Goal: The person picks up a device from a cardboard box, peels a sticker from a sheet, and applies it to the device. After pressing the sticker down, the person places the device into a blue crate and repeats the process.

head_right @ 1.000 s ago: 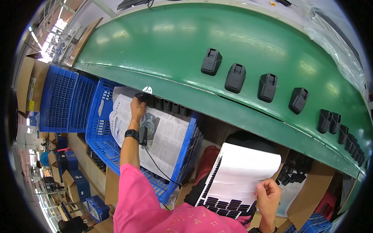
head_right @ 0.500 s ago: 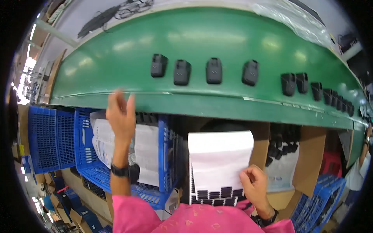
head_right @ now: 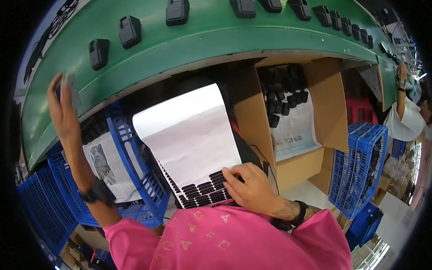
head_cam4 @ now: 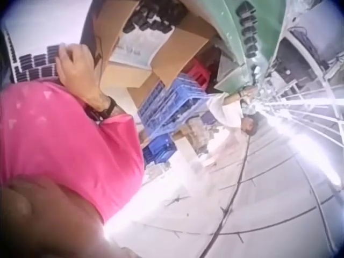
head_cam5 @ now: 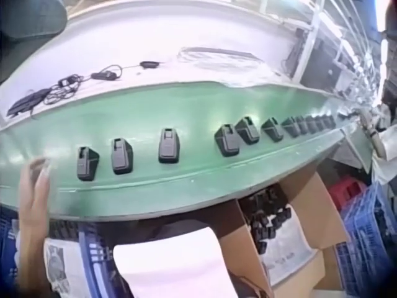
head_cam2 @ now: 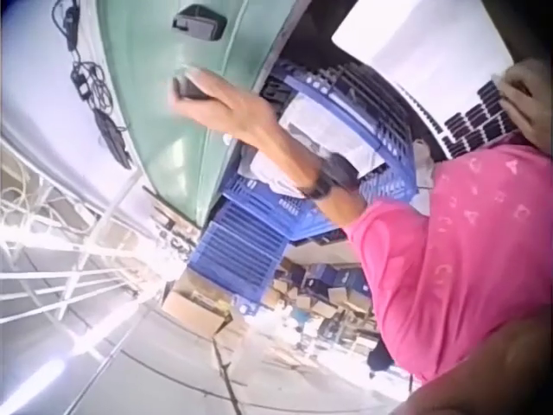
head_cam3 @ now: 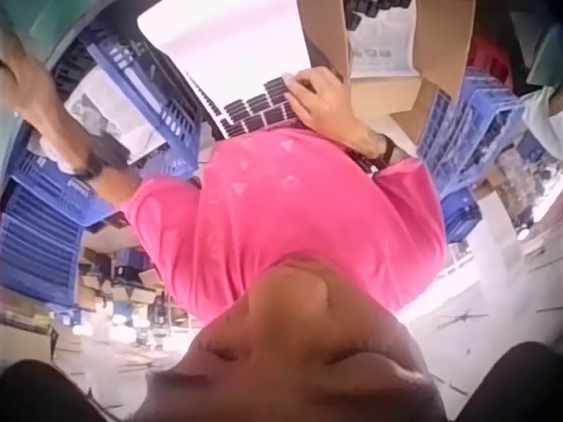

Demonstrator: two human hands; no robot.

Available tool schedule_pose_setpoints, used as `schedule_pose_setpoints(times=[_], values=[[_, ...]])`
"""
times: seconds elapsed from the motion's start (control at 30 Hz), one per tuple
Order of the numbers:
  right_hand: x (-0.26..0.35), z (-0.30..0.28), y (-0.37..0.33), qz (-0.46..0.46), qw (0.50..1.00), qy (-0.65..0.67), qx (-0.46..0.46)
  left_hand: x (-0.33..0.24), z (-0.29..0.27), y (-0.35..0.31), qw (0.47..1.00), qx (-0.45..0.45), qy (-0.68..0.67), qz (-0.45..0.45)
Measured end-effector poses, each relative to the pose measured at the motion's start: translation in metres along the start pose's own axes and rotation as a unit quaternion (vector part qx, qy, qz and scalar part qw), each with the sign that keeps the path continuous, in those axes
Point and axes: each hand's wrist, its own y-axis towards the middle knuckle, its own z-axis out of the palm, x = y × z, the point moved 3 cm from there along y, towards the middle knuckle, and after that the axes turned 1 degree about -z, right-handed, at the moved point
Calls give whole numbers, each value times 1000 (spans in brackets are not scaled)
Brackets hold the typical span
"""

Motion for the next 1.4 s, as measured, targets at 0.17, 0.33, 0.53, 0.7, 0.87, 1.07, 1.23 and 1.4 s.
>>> schedule_pose_setpoints(times=[0.17,0.33,0.53,0.7,0.87,1.07,1.23,1.4], values=[[-2,1,-2,23,998,54,-18,-68,1,-94,962,143,-224,-60],[-3,9,6,100,990,96,-28,-97,40,-162,809,230,-463,-278],[-2,6,3,-2,998,59,-19,-102,57,-182,756,234,-509,-338],[-1,5,4,56,994,60,-67,-98,68,-194,761,222,-533,-294],[-1,4,8,-5,999,18,-39,-106,61,-188,733,264,-544,-312],[23,-39,13,99,959,256,69,-115,55,-187,691,290,-560,-353],[24,-62,44,86,898,431,-22,-142,40,-182,707,331,-521,-345],[44,-57,68,168,822,544,-29,-155,36,-185,698,358,-567,-250]])
